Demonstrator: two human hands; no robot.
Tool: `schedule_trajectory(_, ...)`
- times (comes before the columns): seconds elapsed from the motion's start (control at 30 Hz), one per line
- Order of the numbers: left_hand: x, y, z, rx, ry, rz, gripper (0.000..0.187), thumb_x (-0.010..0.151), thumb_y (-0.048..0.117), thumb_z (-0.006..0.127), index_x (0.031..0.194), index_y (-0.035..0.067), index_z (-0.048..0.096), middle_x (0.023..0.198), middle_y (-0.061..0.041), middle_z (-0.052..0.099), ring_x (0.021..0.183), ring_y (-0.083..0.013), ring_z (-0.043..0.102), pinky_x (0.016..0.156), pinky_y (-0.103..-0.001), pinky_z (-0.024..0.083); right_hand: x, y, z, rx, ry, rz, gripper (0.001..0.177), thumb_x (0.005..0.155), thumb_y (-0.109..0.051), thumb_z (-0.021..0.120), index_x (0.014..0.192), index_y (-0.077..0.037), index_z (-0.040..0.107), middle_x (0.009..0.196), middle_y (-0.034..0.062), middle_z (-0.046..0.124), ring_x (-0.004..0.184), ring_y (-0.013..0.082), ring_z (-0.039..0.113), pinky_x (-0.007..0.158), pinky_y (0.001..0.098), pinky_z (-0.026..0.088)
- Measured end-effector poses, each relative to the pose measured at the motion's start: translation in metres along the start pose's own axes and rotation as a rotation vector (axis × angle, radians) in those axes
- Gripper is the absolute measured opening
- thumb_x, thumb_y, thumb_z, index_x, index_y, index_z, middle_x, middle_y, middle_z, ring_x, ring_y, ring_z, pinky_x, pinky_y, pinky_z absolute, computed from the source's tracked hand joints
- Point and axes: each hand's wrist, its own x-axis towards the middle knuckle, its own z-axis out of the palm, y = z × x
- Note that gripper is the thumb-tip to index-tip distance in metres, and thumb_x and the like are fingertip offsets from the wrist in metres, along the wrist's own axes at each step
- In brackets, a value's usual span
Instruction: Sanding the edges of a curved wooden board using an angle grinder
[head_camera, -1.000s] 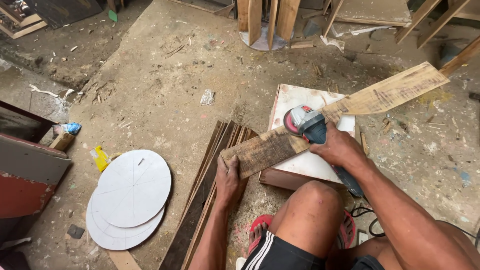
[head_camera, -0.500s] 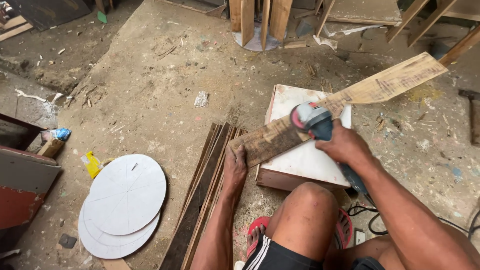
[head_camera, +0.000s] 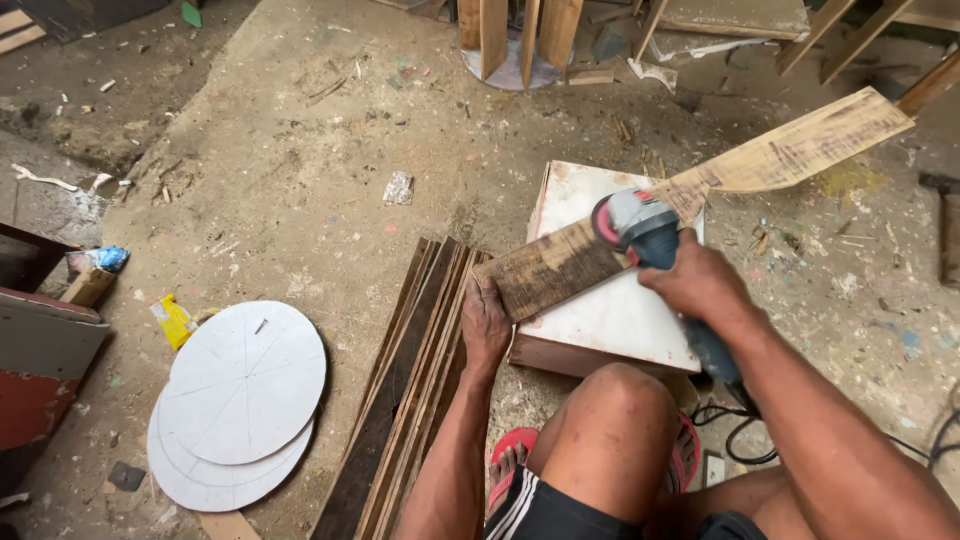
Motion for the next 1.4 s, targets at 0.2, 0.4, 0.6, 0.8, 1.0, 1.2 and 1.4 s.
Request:
schedule_trajectory(0.2, 0.061, -0.087, 0.037, 0.360, 0.113, 0.310, 0.060, 0.111, 0.034, 0.030, 0.158, -0.002, 0.029, 0.151, -0.036, 0.043, 0.135, -0.0515, 0.048, 0.112, -0.059, 0.045, -0.044, -0.042, 0.004, -0.038, -0.099, -0.067, 0.066, 0.082, -0.044, 0.069, 0.130, -0.004, 0.048, 0.121, 0.0374, 0.067, 0.121, 0.0503, 0.064, 0.104, 0.0584, 0.049)
schedule_trajectory(0.4, 0.035, -0.053, 0.029, 0.173, 0.068, 0.181, 0.067, 0.108, 0.048, 0.032, 0.153, -0.002, 0.041, 0.150, -0.033, 0.047, 0.141, -0.0472, 0.045, 0.119, -0.054, 0.038, -0.051, -0.030, 0.000, -0.044, -0.097, -0.080, 0.072, 0.083, -0.046, 0.069, 0.137, -0.005, 0.046, 0.118, 0.0365, 0.069, 0.117, 0.0493, 0.066, 0.100, 0.0595, 0.052)
schedule_trajectory(0.6, 0.007, -0.003, 0.008, -0.024, 0.103, 0.044, 0.081, 0.106, 0.064, 0.031, 0.152, -0.001, 0.044, 0.151, -0.031, 0.047, 0.143, -0.0438, 0.043, 0.123, -0.049, 0.031, -0.005, 0.011, -0.014, -0.011, 0.020, -0.020, 0.077, 0.081, -0.046, 0.068, 0.138, 0.001, 0.046, 0.120, 0.0383, 0.068, 0.118, 0.0508, 0.065, 0.101, 0.0600, 0.050)
schedule_trajectory(0.8, 0.011, -0.016, 0.010, -0.129, 0.104, 0.007, 0.075, 0.103, 0.062, 0.040, 0.149, 0.004, 0.052, 0.149, -0.026, 0.052, 0.142, -0.0423, 0.045, 0.122, -0.052, 0.033, -0.048, -0.033, 0.017, -0.047, -0.121, -0.148, 0.074, 0.082, -0.045, 0.067, 0.139, -0.003, 0.046, 0.116, 0.0349, 0.069, 0.116, 0.0491, 0.066, 0.101, 0.0602, 0.051)
schedule_trajectory(1.0, 0.009, -0.011, -0.001, -0.193, 0.118, 0.001, 0.068, 0.100, 0.052, 0.048, 0.147, 0.003, 0.055, 0.141, -0.031, 0.057, 0.134, -0.0488, 0.051, 0.112, -0.057, 0.042, -0.040, -0.008, 0.015, -0.044, -0.128, -0.171, 0.080, 0.083, -0.050, 0.070, 0.142, -0.004, 0.044, 0.113, 0.0357, 0.070, 0.114, 0.0504, 0.067, 0.098, 0.0624, 0.052)
schedule_trajectory(1.2, 0.024, -0.024, 0.002, -0.317, 0.119, -0.134, 0.060, 0.096, 0.048, 0.057, 0.146, 0.015, 0.058, 0.136, -0.030, 0.059, 0.114, -0.0492, 0.062, 0.066, -0.053, 0.063, -0.024, 0.014, -0.001, -0.076, -0.037, -0.054, 0.084, 0.082, -0.053, 0.068, 0.143, -0.001, 0.043, 0.118, 0.0380, 0.069, 0.118, 0.0511, 0.065, 0.100, 0.0612, 0.051)
schedule_trajectory(1.4, 0.019, -0.004, -0.016, -0.276, 0.143, -0.111, 0.052, 0.092, 0.045, 0.062, 0.135, 0.014, 0.068, 0.132, -0.031, 0.062, 0.124, -0.0536, 0.056, 0.089, -0.065, 0.054, -0.053, -0.022, 0.023, -0.076, -0.156, -0.195, 0.086, 0.081, -0.054, 0.070, 0.147, -0.007, 0.041, 0.120, 0.0350, 0.068, 0.117, 0.0497, 0.066, 0.099, 0.0608, 0.052)
